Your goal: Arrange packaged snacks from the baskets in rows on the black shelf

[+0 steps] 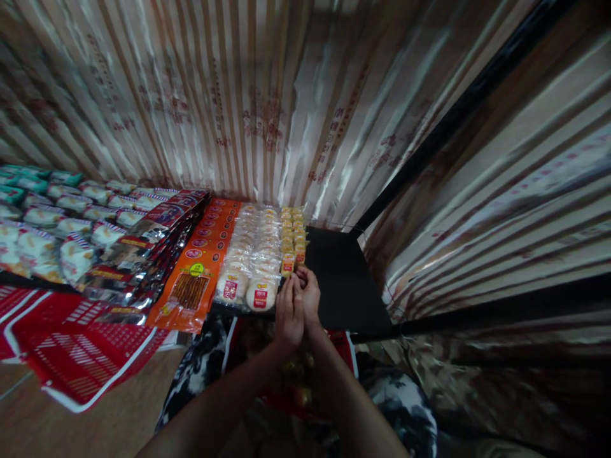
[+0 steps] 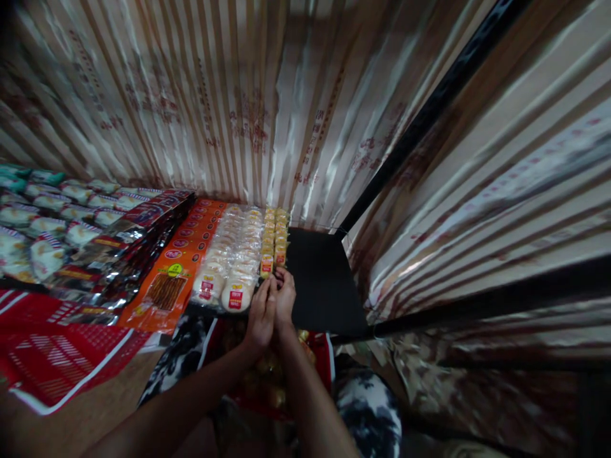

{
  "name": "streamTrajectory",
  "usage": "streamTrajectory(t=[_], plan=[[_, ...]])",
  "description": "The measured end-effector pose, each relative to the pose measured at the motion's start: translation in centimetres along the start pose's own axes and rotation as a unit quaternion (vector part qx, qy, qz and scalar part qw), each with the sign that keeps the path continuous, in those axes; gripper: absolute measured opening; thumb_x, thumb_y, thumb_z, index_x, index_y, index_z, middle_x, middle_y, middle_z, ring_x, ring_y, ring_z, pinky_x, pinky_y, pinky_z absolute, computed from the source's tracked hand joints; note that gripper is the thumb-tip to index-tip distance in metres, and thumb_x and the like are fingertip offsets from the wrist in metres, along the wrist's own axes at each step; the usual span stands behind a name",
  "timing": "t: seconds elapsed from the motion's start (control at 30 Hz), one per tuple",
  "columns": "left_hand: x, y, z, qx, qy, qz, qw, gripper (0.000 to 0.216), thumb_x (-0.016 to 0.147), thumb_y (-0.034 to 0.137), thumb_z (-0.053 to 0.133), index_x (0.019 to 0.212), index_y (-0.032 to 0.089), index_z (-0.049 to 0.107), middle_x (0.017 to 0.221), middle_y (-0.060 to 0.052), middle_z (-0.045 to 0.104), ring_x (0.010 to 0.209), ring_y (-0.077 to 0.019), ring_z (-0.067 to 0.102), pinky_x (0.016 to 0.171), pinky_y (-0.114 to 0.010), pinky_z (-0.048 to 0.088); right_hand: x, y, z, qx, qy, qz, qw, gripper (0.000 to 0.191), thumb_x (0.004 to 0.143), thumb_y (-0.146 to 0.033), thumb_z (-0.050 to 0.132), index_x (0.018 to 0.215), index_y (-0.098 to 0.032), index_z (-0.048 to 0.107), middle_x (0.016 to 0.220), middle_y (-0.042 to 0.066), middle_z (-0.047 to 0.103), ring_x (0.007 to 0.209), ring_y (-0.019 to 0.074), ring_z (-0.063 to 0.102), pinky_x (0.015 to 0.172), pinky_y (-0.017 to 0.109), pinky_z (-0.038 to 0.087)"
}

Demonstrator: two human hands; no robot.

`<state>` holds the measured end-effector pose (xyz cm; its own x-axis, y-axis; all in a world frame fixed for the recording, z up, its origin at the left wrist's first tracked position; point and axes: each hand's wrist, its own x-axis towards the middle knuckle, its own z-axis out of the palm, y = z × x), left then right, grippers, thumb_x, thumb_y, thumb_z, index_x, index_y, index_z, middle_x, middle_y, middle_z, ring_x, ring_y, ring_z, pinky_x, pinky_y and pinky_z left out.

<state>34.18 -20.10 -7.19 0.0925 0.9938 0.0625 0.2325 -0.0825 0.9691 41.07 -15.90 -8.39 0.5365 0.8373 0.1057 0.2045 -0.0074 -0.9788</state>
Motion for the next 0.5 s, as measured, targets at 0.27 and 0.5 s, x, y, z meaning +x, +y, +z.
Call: streamTrajectory(t=[0.27,0.5], plan=[[-6.6,-1.6,-1.4,-0.018,-0.123,0.009,0.992,0.035,0.089,0.026,0.03,0.11,0.018,0.057,0.11,-0.008,0.062,0.104,-0.0179,0.055,0.094,-0.032,0.041,-7.5,-0.4,-5.2,-0.015,0.116,0.031,0.993,0.037,0.081,-0.049,0.044,0.098,-0.017,0.054,0.073,0.002,0.061,0.068,0.0143,0.058,0.064,0.026,0.046],[-8.9,-7.3,-1.5,0.126,-0.195,-0.206,0.951,0.039,0.076,0.008,0.039,0.11,0.013,0.059,0.115,-0.013,0.061,0.109,-0.0233,0.055,0.098,-0.034,0.037,-12.0,5.4,-9.6,-0.392,-0.035,0.131,0.91,0.031,0.08,-0.033,0.041,0.099,-0.018,0.061,0.096,0.01,0.067,0.093,0.024,0.06,0.082,0.033,0.043]])
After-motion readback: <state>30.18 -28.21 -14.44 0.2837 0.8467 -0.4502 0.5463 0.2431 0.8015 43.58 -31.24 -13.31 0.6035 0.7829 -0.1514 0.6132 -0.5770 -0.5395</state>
